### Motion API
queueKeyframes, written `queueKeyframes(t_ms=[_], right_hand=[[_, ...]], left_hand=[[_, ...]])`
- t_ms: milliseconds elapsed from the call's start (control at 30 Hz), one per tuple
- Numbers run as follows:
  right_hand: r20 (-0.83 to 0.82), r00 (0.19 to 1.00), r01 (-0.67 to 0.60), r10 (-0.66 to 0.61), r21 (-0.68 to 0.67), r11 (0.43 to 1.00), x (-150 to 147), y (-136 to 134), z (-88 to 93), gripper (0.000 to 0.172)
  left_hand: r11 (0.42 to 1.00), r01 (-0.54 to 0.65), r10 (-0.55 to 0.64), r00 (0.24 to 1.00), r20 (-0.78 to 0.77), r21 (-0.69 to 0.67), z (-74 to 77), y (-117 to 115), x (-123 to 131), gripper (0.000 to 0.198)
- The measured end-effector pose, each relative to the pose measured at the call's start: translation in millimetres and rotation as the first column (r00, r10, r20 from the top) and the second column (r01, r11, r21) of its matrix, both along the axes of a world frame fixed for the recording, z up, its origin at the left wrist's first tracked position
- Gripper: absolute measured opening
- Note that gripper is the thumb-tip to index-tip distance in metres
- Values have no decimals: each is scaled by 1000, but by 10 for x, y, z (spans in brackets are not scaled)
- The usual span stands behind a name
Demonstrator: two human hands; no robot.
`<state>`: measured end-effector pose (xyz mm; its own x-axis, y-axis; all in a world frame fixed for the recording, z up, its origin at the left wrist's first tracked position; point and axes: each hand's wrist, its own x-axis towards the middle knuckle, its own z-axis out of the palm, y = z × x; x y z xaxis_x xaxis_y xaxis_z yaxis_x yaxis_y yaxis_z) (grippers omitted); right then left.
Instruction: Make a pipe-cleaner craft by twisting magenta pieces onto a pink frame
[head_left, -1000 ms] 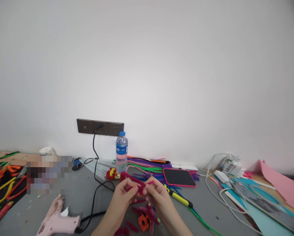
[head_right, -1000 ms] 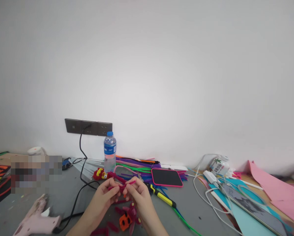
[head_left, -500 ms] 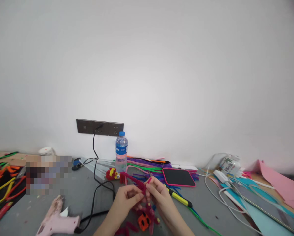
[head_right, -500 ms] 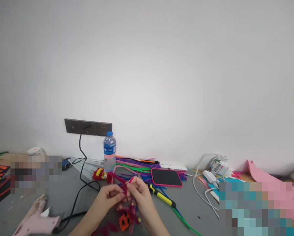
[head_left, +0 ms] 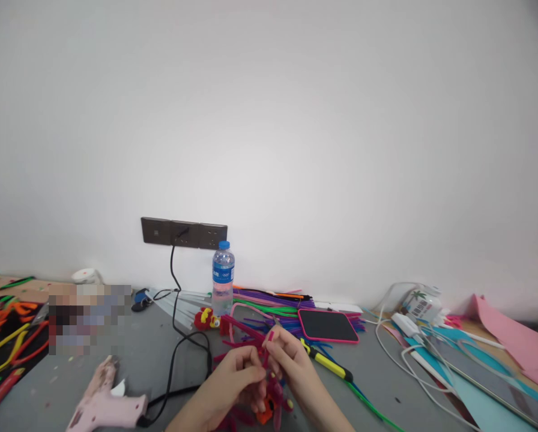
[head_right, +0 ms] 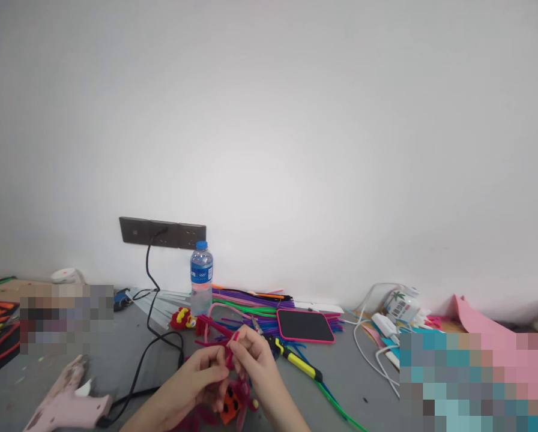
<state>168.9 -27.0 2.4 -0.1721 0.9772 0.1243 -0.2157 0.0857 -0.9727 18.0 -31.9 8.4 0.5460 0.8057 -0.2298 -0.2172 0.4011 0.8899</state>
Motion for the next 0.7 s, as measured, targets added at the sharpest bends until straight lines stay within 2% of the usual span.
queueKeyframes(t_ms=[200, 300, 467, 600, 700], right_hand=[[115, 992, 51, -57, 59, 997, 1, 32, 2, 42], [149, 985, 72, -85, 90, 993, -6, 33, -15, 42], [159, 987, -17, 6, 63, 998, -8, 15, -20, 38], [177, 984, 0, -26, 148, 989, 1, 16, 11, 34], [171, 985, -18, -7, 141, 990, 6, 15, 29, 32]], left_hand=[[998, -44, 43, 999, 23, 50, -12, 21, 15, 29], [998, -25, 25, 1000, -2, 50, -27, 37, 6, 33], [995, -14, 16, 1000, -15, 99, -70, 42, 1, 37], [991, -36, 42, 998, -40, 129, -128, 54, -14, 33], [992, -10, 16, 998, -53, 124, -150, 56, -28, 33]])
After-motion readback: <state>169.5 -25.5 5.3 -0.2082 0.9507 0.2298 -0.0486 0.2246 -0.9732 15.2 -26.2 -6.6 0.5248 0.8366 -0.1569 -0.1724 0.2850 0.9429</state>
